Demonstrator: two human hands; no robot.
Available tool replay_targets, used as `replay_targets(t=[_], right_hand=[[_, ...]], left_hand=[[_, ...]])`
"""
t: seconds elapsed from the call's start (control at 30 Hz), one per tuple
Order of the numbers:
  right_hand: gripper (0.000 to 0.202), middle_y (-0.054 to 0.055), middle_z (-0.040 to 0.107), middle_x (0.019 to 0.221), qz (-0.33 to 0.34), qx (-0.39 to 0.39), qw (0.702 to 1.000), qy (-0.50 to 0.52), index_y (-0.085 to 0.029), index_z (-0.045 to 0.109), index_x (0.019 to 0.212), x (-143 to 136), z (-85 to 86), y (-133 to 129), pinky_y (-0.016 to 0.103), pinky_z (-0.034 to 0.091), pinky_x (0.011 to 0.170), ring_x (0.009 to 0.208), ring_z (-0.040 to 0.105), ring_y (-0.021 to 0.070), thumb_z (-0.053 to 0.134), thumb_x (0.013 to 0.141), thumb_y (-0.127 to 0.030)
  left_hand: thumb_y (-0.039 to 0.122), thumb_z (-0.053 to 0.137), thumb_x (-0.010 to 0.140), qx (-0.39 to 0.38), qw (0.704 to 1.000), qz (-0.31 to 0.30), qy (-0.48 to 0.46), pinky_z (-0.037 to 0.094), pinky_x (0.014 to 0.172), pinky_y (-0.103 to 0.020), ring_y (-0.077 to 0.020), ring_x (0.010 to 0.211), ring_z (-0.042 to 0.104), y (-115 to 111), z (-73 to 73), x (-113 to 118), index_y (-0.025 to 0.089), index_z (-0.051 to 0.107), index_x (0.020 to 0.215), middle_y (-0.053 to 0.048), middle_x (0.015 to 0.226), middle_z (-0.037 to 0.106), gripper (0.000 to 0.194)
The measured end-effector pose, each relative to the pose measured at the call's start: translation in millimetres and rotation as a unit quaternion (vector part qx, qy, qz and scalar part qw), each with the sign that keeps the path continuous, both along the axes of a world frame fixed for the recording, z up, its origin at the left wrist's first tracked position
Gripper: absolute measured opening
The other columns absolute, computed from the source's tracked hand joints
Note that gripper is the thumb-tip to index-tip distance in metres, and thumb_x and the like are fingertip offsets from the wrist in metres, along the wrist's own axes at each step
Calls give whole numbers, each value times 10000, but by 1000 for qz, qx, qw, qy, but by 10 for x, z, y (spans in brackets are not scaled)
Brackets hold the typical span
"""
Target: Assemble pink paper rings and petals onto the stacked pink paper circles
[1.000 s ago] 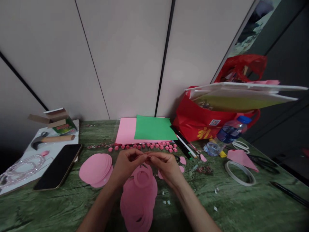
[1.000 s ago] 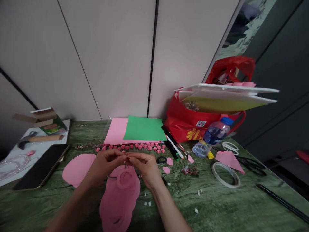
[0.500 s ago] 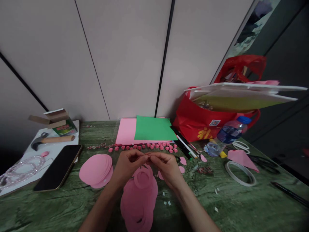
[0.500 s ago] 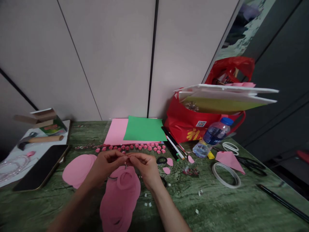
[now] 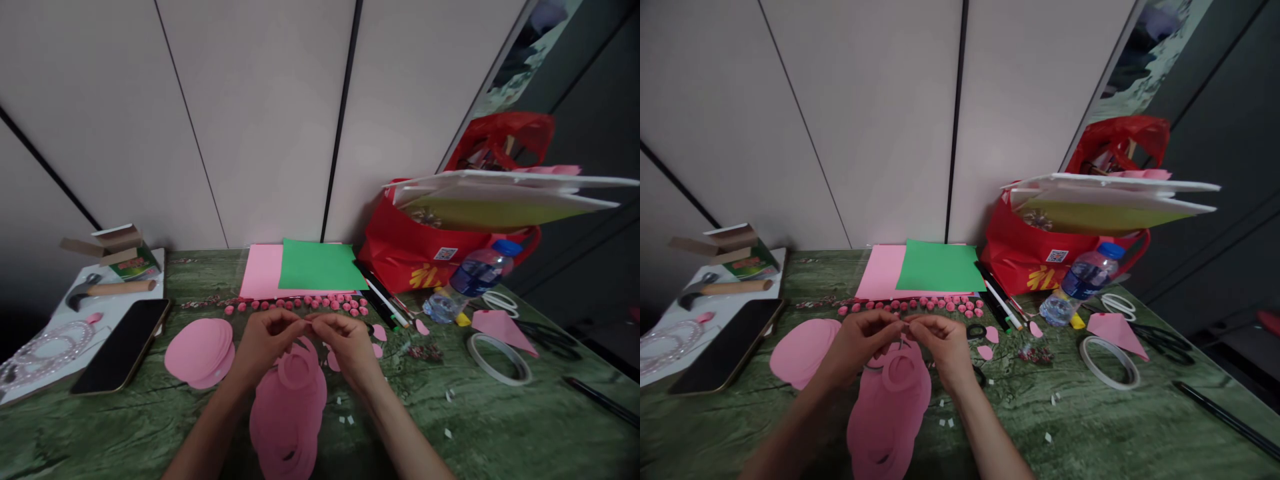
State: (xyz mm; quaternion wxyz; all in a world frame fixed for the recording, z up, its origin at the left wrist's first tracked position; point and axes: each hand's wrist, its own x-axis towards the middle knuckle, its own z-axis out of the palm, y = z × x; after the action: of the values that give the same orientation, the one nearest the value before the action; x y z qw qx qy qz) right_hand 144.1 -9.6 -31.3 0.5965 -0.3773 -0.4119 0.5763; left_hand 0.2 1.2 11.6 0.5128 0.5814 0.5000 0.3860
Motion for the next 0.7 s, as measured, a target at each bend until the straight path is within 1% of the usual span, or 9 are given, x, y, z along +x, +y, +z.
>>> replay_targets(t=[0.17, 0.27, 0.33, 0.43, 0.47, 0.6, 0.7], right_hand=[[94, 31, 698, 786, -19, -1, 1000, 4, -182, 691, 662, -1, 1, -4, 258, 501, 651, 654, 621, 136, 715, 618, -262], [105, 37, 703, 795, -23, -6, 1000, 9, -175, 683, 652, 0, 17, -6, 262, 504, 664, 670, 634, 143, 731, 599, -251], [171, 48, 710, 812, -12, -14, 999, 27, -178, 684, 725, 3, 32, -7, 292, 511, 695, 706, 650, 166, 743, 584, -254], [351, 66, 713, 853, 6, -30, 998, 51, -185, 663, 898, 9, 52, -9, 331, 516, 731, 747, 664, 190, 759, 566, -246], [379, 71, 712, 864, 8, -32, 998, 53, -183, 654, 930, 11, 55, -10, 335, 518, 735, 755, 665, 194, 758, 571, -246], [359, 77, 710, 875, 7, -26, 998, 50, -176, 654, 943, 12, 50, -13, 333, 519, 739, 781, 664, 196, 734, 605, -266], [358, 77, 712, 864, 1, -27, 999, 44, -173, 656, 944, 11, 40, -14, 329, 518, 736, 768, 664, 192, 731, 608, -273]], left_hand=[[346, 624, 668, 0, 1000, -13, -1, 310, 372, -170, -64, 393, 413, -3, -4, 2, 142, 616, 654, 31, 463, 510, 205], [365, 629, 664, 1, 1000, -16, -4, 312, 373, -170, -63, 393, 416, -4, 0, 5, 140, 614, 651, 31, 467, 513, 226], [370, 631, 657, -2, 1000, -10, -1, 308, 368, -170, -62, 391, 415, -4, 8, 5, 139, 611, 646, 30, 467, 514, 232], [371, 627, 656, -9, 1000, 0, 6, 304, 363, -169, -63, 384, 408, -1, 14, 2, 141, 609, 640, 32, 452, 507, 231], [371, 626, 658, -10, 1000, 3, 8, 303, 363, -169, -63, 383, 408, 1, 12, 0, 141, 610, 640, 33, 445, 504, 231], [358, 623, 665, -4, 1000, 2, 17, 299, 366, -163, -62, 383, 411, 8, -9, -14, 144, 618, 641, 37, 435, 503, 215], [353, 621, 672, 0, 1000, -6, 21, 301, 368, -163, -64, 389, 414, 10, -21, -23, 144, 623, 646, 36, 441, 508, 211]])
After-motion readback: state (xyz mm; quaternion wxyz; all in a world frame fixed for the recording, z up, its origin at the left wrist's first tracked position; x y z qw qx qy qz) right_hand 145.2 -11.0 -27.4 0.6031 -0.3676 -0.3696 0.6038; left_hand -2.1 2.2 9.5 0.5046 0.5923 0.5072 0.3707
